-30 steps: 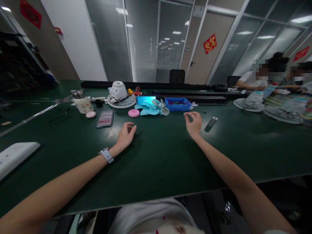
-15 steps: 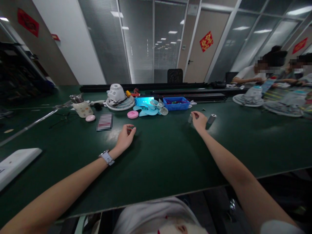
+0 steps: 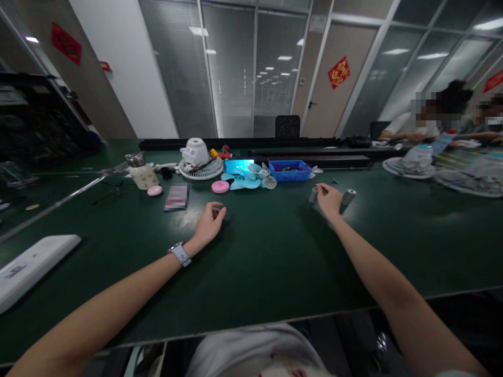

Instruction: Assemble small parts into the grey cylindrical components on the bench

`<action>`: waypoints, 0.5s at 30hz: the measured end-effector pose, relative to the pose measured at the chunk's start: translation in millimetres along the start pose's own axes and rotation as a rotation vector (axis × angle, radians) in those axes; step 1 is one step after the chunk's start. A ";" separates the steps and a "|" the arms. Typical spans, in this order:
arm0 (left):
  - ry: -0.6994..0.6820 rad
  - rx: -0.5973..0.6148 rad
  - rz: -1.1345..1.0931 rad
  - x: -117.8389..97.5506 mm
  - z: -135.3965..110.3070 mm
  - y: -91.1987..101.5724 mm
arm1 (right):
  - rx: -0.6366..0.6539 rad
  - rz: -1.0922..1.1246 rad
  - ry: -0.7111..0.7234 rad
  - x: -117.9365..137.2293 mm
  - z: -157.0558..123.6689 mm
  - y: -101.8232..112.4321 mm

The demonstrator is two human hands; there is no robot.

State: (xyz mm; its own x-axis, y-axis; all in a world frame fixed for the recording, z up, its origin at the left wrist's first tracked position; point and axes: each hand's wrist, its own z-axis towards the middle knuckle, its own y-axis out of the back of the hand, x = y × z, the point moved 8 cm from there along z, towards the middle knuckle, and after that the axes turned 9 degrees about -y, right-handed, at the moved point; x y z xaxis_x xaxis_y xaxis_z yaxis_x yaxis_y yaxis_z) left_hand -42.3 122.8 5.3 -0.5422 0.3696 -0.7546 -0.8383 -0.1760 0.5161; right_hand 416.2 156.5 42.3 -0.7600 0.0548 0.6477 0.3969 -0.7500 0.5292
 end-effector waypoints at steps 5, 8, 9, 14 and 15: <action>-0.001 0.010 -0.006 0.2 0.0 -0.4 | 0.023 -0.116 0.054 5.2 -2.5 2.0; 0.003 0.018 -0.001 0.0 0.0 -0.7 | 0.022 -0.137 0.120 11.3 -3.3 2.8; 0.000 0.019 0.000 -0.2 0.1 -0.9 | 0.023 -0.152 0.126 12.4 -3.0 2.7; -0.012 0.027 -0.007 0.9 0.3 -2.7 | 0.053 -0.205 0.093 6.2 -2.3 -2.6; -0.015 0.029 -0.008 1.1 0.3 -3.0 | 0.062 -0.189 0.079 2.4 -2.7 -4.4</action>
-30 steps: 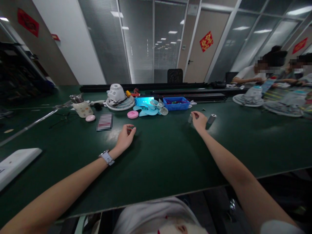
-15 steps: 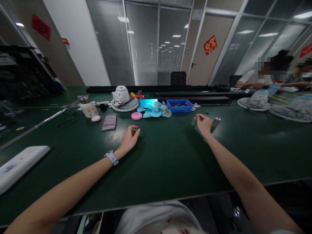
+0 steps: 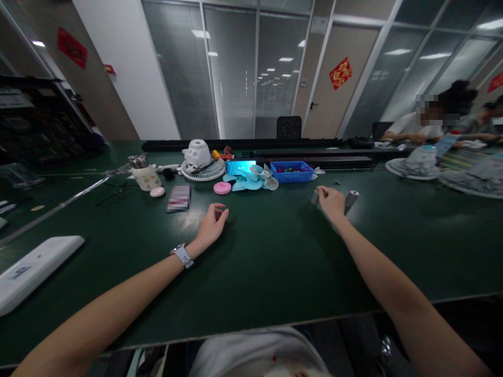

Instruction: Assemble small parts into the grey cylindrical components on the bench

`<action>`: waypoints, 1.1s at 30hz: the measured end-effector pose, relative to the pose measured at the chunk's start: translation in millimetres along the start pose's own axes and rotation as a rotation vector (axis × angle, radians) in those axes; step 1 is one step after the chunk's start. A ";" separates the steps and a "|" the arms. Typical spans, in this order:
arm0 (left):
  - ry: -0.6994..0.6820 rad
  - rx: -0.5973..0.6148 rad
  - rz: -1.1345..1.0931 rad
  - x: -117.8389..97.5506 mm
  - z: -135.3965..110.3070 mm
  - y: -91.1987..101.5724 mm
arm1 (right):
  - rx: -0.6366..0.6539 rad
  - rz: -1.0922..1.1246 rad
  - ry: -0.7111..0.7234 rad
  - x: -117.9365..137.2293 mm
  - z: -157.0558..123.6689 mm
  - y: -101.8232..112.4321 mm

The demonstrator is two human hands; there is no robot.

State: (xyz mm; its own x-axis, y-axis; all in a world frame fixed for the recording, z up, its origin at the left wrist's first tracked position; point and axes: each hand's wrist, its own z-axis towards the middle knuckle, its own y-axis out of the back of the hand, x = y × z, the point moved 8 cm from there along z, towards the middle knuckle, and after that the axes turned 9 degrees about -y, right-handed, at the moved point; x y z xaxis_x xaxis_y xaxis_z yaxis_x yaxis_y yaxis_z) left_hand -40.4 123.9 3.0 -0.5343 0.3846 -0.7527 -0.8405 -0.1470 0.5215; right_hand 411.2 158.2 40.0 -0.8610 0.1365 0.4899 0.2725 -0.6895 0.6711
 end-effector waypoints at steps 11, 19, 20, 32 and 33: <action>-0.180 0.111 -0.089 -50.1 -9.9 -8.7 | 0.304 0.547 0.064 93.1 -69.3 -13.2; -0.349 0.223 -0.071 -85.5 -29.5 -22.0 | 0.853 0.798 0.291 207.8 -188.2 -17.6; -0.347 0.219 -0.069 -84.9 -28.2 -21.4 | 0.854 0.797 0.291 206.9 -189.5 -17.9; -0.252 0.245 0.024 -48.0 -5.5 -4.6 | 0.820 0.806 0.269 195.1 -184.4 -21.3; -0.252 0.303 0.060 -41.0 -8.0 -11.5 | 0.782 0.805 0.242 187.3 -174.7 -21.7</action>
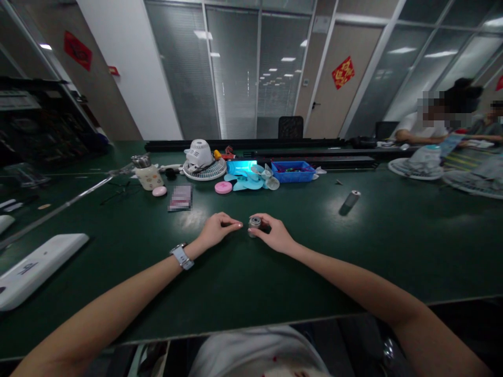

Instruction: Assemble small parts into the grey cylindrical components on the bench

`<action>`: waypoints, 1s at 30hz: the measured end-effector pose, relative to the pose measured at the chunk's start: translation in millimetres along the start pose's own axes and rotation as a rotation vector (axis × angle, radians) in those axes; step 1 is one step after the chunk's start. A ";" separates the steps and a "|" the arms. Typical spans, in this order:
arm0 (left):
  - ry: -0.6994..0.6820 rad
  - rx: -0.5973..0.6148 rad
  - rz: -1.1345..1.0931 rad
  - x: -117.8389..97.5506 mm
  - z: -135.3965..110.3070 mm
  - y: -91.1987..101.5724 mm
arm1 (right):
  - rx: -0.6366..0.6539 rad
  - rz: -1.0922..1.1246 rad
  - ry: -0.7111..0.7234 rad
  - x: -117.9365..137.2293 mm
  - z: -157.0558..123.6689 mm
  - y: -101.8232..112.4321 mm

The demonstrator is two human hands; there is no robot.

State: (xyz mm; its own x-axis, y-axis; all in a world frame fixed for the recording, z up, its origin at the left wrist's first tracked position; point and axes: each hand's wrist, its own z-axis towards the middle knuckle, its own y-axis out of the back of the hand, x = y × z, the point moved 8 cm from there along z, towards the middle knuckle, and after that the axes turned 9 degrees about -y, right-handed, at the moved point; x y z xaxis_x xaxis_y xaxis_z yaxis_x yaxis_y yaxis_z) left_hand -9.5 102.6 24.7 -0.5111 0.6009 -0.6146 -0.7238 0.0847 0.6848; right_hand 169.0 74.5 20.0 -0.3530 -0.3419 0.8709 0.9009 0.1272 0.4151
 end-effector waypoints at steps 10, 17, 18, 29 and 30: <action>0.150 -0.160 -0.008 12.8 -7.0 0.3 | -0.865 -0.348 -0.379 -114.5 19.1 232.7; 0.248 -0.320 -0.115 27.8 -11.7 5.8 | -0.886 -0.517 -0.526 -127.2 8.2 246.6; 0.247 -0.321 -0.116 28.6 -11.8 5.6 | -0.927 -0.570 -0.465 -110.6 7.0 239.7; 0.236 -0.351 -0.146 30.1 -12.8 5.5 | 0.115 -0.473 -0.013 1.1 20.6 -25.2; 0.232 -0.350 -0.145 29.1 -12.7 5.5 | 0.112 -0.486 -0.006 0.1 21.0 -30.0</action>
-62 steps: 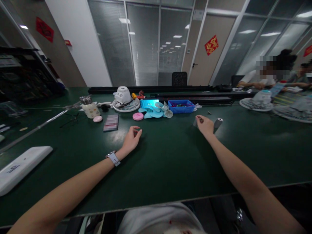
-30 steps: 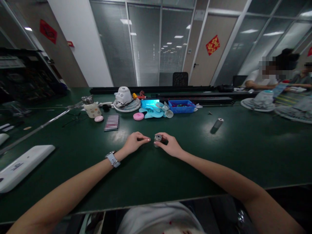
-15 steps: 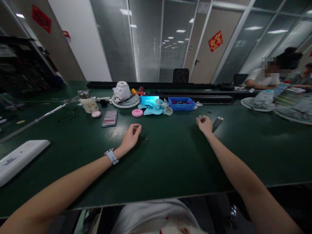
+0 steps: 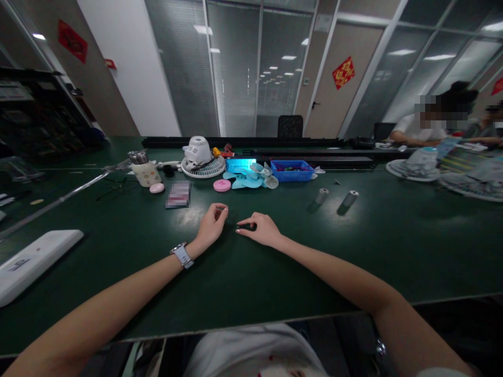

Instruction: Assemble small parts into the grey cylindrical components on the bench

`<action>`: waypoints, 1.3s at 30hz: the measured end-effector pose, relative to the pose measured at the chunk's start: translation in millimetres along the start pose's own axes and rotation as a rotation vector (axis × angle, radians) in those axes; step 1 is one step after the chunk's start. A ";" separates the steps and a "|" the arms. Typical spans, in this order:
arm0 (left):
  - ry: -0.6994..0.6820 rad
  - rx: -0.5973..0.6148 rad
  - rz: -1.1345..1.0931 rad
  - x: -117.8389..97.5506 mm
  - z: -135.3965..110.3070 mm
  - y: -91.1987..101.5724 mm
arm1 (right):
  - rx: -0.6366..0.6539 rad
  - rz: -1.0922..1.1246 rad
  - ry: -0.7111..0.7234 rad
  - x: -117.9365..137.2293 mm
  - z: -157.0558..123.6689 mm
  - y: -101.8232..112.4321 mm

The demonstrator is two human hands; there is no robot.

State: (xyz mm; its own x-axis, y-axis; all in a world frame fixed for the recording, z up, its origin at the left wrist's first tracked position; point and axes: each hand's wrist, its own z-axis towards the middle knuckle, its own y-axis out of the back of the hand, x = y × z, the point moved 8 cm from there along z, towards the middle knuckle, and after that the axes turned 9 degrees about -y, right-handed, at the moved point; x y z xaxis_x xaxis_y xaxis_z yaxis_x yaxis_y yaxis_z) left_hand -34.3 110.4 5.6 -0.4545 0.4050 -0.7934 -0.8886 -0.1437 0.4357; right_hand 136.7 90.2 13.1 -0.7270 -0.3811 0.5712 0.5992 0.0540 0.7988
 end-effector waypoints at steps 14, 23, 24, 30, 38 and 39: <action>-0.007 0.020 0.023 -1.0 0.1 -1.3 | -0.095 0.032 0.029 -9.3 3.9 10.1; -0.016 0.023 0.026 -2.4 0.7 -1.8 | -1.063 -0.216 -0.318 -175.9 -39.8 204.9; -0.015 0.028 0.030 -2.2 0.8 -2.2 | -1.052 -0.211 -0.347 -189.2 -42.1 211.7; 0.003 0.044 0.042 -1.2 0.7 -2.8 | -0.905 -0.149 -0.445 -214.7 -35.4 203.5; -0.004 0.032 0.016 0.4 1.0 -3.3 | -0.920 -0.221 -0.478 -213.1 -34.7 202.8; 0.000 0.027 0.014 0.4 0.9 -3.0 | -0.918 -0.231 -0.483 -213.6 -34.8 203.1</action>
State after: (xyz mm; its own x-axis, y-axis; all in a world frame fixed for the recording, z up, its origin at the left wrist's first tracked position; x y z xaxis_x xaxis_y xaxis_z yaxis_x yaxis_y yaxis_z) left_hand -31.7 111.8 4.4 -0.4670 0.4029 -0.7871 -0.8800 -0.1249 0.4582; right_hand 425.3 150.5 46.7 -0.7906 0.1247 0.5995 0.3064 -0.7670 0.5637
